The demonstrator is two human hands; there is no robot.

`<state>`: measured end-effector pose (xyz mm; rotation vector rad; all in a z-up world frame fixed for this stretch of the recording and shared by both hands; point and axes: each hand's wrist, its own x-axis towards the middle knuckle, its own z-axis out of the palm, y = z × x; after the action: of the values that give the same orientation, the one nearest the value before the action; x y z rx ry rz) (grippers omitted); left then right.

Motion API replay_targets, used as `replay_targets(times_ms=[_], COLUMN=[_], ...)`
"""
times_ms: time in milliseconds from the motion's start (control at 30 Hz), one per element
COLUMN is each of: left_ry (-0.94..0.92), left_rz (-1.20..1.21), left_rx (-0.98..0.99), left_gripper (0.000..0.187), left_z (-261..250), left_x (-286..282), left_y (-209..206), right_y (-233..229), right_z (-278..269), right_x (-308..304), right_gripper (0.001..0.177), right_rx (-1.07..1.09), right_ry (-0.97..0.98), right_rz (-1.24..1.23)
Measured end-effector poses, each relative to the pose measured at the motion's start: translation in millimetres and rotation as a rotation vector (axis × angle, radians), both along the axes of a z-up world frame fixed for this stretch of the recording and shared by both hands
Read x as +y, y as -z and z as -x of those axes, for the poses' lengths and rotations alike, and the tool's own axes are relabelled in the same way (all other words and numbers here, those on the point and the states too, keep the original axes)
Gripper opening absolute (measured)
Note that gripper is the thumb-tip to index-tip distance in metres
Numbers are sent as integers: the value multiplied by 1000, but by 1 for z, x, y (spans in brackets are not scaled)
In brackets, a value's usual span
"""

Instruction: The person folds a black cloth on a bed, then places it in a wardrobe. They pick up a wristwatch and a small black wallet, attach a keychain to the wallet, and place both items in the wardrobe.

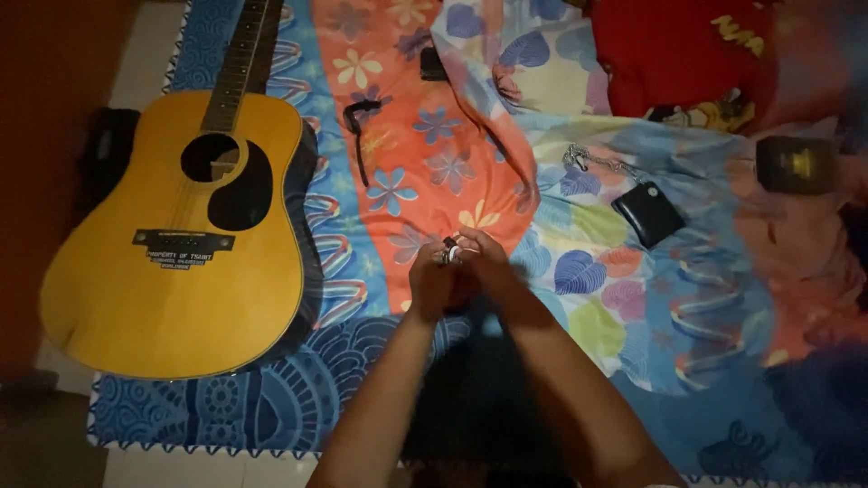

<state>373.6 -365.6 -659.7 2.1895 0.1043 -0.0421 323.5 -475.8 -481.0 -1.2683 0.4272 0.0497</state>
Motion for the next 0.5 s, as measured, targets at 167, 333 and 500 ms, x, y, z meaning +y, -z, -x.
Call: replay_targets(times_ms=[167,333,500], left_ry=[21,41,87], left_rz=[402,909,752], left_rx=[120,273,293], left_gripper=[38,34,39], left_z=[19,50,77], left_x=[22,40,51], left_y=[-104,-268,-415], right_y=[-36,-147,-292], right_z=[15,50,85], right_x=[-6,-3,-6], right_gripper=[57,56,53], right_rx=[12,64,31], right_ry=[86,60,54], right_rz=[-252,-263,-110])
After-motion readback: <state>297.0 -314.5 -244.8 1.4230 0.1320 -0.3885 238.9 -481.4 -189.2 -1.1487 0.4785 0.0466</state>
